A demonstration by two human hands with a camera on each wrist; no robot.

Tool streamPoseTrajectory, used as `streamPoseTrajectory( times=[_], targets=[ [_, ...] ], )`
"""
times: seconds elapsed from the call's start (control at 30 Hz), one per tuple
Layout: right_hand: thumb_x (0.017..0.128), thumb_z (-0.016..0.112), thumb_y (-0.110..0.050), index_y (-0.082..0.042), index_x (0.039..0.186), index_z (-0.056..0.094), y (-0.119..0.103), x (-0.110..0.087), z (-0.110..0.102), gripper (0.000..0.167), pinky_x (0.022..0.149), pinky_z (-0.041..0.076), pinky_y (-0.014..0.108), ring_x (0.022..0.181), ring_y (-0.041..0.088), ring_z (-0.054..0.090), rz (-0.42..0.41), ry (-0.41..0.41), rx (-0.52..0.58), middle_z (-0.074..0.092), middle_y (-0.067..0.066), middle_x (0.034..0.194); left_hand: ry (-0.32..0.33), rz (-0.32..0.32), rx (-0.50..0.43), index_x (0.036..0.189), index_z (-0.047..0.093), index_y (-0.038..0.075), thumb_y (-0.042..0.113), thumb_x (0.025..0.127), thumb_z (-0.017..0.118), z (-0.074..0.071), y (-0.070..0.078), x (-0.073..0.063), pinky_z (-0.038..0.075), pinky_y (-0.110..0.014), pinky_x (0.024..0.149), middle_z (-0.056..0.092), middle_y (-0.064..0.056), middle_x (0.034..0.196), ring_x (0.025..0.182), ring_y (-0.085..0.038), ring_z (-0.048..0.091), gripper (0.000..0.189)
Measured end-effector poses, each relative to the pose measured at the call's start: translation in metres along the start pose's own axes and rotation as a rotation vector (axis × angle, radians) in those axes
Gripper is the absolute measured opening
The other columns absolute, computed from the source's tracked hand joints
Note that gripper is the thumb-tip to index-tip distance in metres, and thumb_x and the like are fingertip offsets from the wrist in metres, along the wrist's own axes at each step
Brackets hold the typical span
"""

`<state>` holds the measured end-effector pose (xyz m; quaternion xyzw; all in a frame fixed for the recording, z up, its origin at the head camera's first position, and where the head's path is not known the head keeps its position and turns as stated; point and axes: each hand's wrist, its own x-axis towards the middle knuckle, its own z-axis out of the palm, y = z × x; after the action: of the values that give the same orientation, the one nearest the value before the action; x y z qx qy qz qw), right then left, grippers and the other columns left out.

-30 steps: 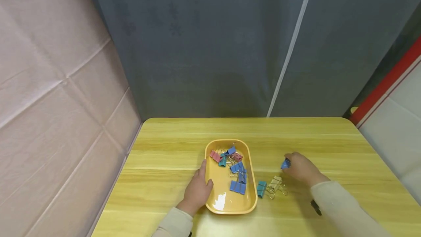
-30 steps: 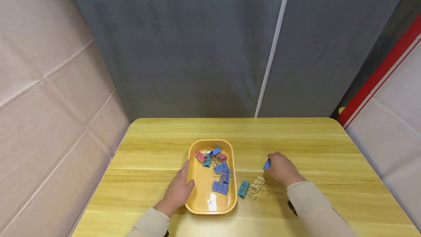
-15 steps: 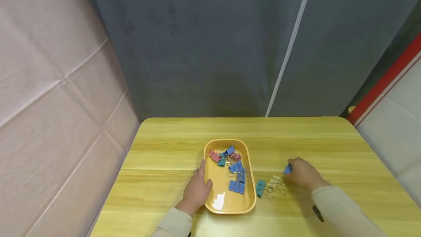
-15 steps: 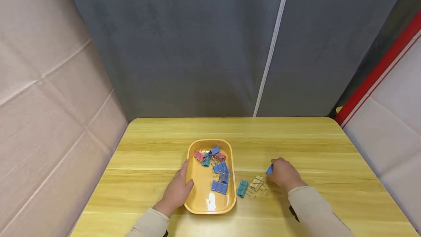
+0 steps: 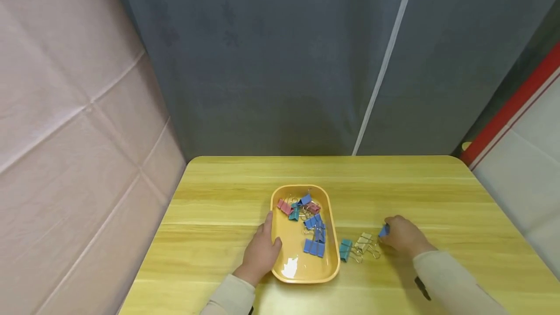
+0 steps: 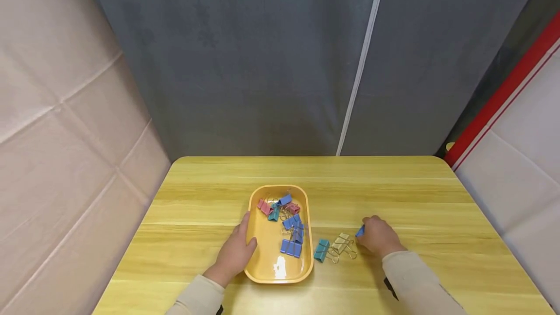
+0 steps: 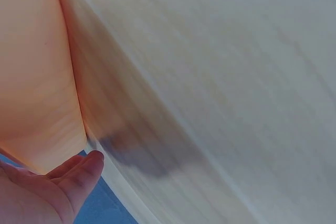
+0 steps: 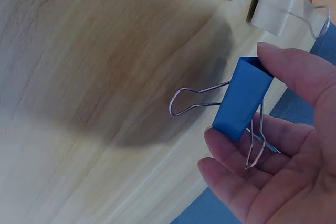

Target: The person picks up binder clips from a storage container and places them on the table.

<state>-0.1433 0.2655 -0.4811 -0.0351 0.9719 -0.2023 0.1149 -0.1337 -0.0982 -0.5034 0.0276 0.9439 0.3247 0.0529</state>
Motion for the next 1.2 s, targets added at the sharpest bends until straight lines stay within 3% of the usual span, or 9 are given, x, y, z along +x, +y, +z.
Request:
streamPoseTrajectory(
  times=[0.23, 0.47, 0.77, 1.2],
  targets=[
    [0.080, 0.071, -0.011, 0.019, 0.109, 0.057, -0.004, -0.002, 0.003, 0.044, 0.075, 0.052, 0.047, 0.076, 0.024, 0.054, 0.001, 0.002, 0.025, 0.060, 0.023, 0.093, 0.001, -0.001, 0.006, 0.153, 0.022, 0.009, 0.022, 0.094, 0.055, 0.000, 0.000, 0.000, 0.049, -0.057, 0.087, 0.045, -0.028, 0.140, 0.113, -0.045, 0.056, 0.070],
    [0.082, 0.069, -0.010, 0.006, 0.091, 0.059, -0.004, -0.002, 0.010, 0.021, 0.062, 0.043, 0.034, 0.067, 0.020, 0.046, 0.019, 0.005, 0.052, 0.051, 0.009, 0.081, 0.006, 0.012, 0.008, 0.153, 0.022, 0.008, 0.020, 0.093, 0.056, -0.001, 0.000, 0.000, 0.048, -0.057, 0.087, 0.045, -0.028, 0.139, 0.112, -0.045, 0.056, 0.070],
    [0.084, 0.068, -0.009, -0.001, 0.082, 0.057, -0.003, -0.002, 0.012, 0.013, 0.062, 0.046, 0.035, 0.067, 0.019, 0.047, 0.024, 0.000, 0.058, 0.050, 0.006, 0.078, 0.011, 0.023, 0.014, 0.153, 0.022, 0.008, 0.019, 0.093, 0.056, 0.000, 0.000, 0.000, 0.049, -0.057, 0.086, 0.045, -0.029, 0.139, 0.112, -0.046, 0.056, 0.070],
    [0.084, 0.068, -0.011, -0.002, 0.079, 0.055, -0.008, -0.004, 0.013, 0.017, 0.063, 0.047, 0.039, 0.069, 0.021, 0.048, 0.054, -0.005, 0.043, 0.054, 0.010, 0.082, 0.006, 0.005, 0.003, 0.153, 0.022, 0.009, 0.021, 0.093, 0.056, 0.001, -0.001, 0.000, 0.049, -0.057, 0.086, 0.045, -0.028, 0.140, 0.112, -0.044, 0.056, 0.070]
  ],
)
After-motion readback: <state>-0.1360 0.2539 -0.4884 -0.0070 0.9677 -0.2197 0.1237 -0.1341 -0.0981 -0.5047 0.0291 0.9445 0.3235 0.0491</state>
